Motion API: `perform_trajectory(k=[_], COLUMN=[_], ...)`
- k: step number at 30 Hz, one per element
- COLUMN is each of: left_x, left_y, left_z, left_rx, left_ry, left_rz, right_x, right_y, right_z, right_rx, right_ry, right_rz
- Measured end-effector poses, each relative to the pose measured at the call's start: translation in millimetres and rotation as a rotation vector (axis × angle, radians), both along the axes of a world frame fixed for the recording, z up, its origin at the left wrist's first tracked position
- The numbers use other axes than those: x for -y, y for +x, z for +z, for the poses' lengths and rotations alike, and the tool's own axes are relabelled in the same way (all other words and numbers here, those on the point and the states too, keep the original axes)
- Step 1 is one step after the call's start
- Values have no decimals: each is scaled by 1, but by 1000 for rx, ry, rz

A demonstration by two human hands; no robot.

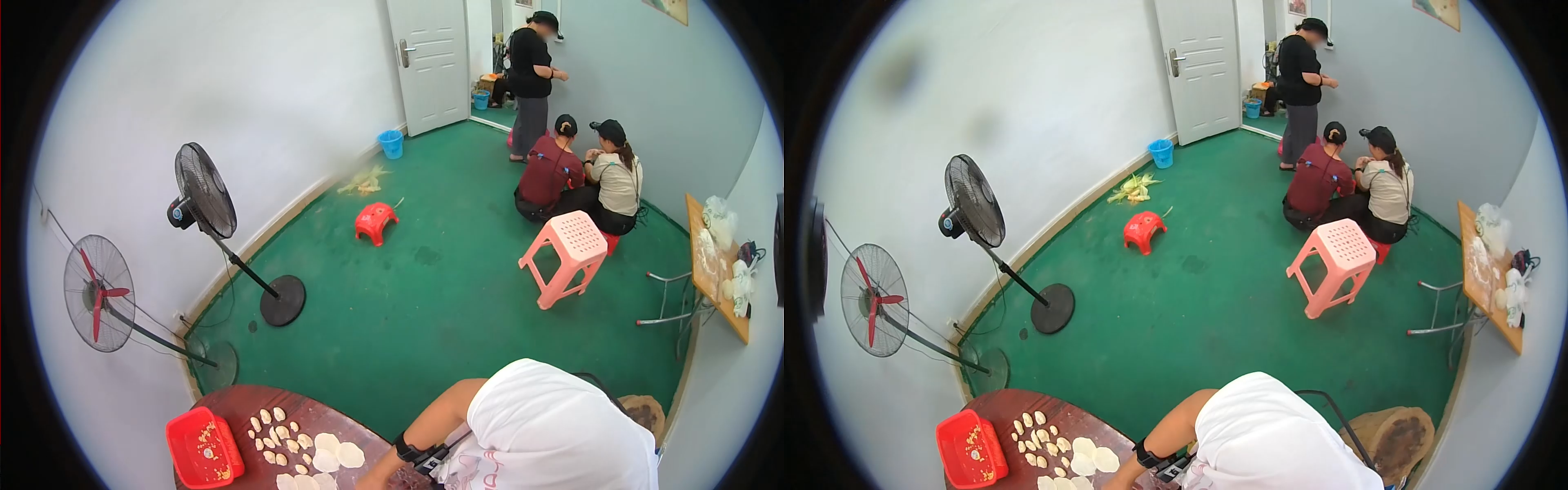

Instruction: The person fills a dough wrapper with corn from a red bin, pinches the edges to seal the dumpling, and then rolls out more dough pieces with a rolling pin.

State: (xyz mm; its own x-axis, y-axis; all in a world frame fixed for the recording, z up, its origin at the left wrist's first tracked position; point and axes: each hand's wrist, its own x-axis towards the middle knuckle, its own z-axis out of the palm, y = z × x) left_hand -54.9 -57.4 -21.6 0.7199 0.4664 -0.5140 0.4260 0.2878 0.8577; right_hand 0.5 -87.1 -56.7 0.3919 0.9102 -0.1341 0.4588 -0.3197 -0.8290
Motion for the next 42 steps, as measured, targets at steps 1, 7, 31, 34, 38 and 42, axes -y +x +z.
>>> perform_trajectory(k=[1,7,31,34,38,42], left_x=[-1,-16,-64,-51,-41,-68], left_y=[-1,-14,-128,-104,-48,13], left_z=[-1,-10,-141,-114,-58,-45], left_rx=[-4,-17,-216,-474,-514,-250], left_ry=[-11,-67,427,784,1078,354], left_rz=[7,51,277,309,586,672], right_x=[-1,22,184,187,205,233], right_y=[2,25,108,146,215,277], right_z=[-8,-26,58,44,31,37], right_rx=[22,121,-411,-320,-191,-252], right_ry=[6,130,-180,-85,-185,-152], right_rz=[-19,-142,-727,-688,-656,-671])
